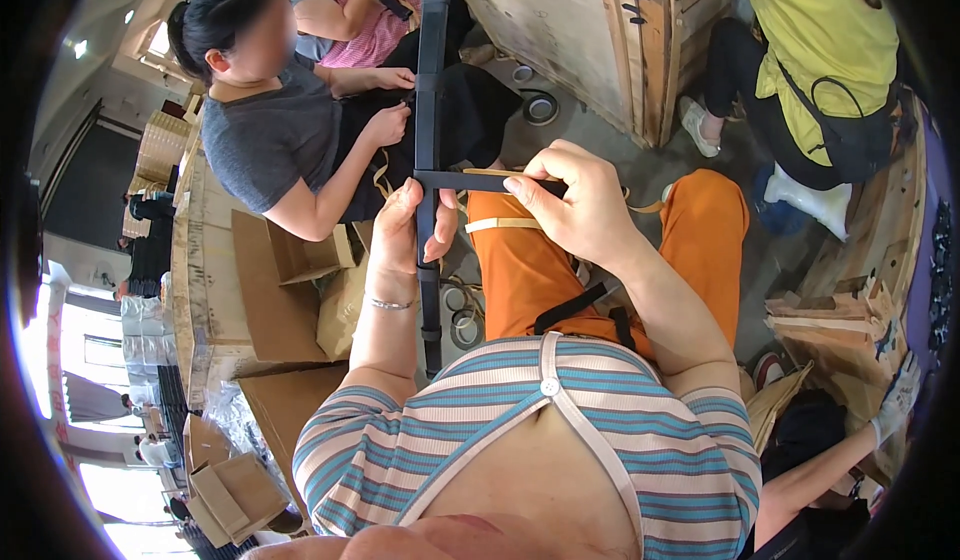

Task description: Applying yellow adhesive tape strips to black plastic bars at an assembly table.

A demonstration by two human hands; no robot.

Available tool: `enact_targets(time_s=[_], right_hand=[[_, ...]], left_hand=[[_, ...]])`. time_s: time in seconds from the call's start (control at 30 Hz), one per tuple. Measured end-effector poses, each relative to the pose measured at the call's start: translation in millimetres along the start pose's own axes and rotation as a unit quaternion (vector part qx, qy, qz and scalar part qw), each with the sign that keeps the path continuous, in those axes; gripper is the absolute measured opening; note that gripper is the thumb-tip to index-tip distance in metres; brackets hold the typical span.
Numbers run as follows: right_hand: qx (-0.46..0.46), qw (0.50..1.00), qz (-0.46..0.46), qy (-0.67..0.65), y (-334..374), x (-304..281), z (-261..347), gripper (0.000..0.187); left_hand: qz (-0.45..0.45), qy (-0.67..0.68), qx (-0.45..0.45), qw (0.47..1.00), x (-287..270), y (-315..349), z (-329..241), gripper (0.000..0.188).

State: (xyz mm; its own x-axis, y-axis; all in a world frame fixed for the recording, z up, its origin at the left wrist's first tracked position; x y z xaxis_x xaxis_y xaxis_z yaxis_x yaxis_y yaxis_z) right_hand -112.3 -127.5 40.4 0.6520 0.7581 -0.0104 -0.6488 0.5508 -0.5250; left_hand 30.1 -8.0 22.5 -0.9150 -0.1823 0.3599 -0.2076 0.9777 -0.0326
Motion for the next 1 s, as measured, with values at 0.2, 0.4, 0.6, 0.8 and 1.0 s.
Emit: enact_targets(time_s=[0.2, 0.4, 0.6, 0.8, 1.0], right_hand=[[0.007, 1.0, -0.001, 0.002, -3, -1, -8, 0.015], [0.007, 0.999, -0.011, 0.044, -2, -5, -13, 0.015], [0.034, 0.999, -0.01, 0.022, 5, -6, -23, 0.015], [0.026, 1.0, -0.011, 0.008, 7, -7, -20, 0.017], [0.051, 0.998, -0.01, 0.018, 8, -11, -28, 0.016]], left_hand=[[-0.029, -0.027, -0.012, 0.999, -1, -9, 2, 0.043], [-0.056, -0.043, -0.057, 0.996, -7, -9, 9, 0.035], [-0.048, -0.023, -0.074, 0.996, -2, -11, 17, 0.036], [-0.109, -0.055, -0.049, 0.991, 0, -13, 13, 0.027], [-0.096, -0.11, -0.057, 0.988, 9, -16, 11, 0.032]])
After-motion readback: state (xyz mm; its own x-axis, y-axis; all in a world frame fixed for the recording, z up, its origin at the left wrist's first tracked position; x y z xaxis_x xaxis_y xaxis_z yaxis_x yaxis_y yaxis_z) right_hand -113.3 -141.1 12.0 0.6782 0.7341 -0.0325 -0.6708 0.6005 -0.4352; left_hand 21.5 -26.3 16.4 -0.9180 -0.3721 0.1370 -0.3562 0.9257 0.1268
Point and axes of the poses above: each hand's wrist, its own y-axis away from the middle knuckle, its own x-axis out of the palm, z = x × y, the point moved 6 cm from there along -y, towards the middle knuckle, and after that the axes turned 8 degrees about -y, right-handed, at the moved point
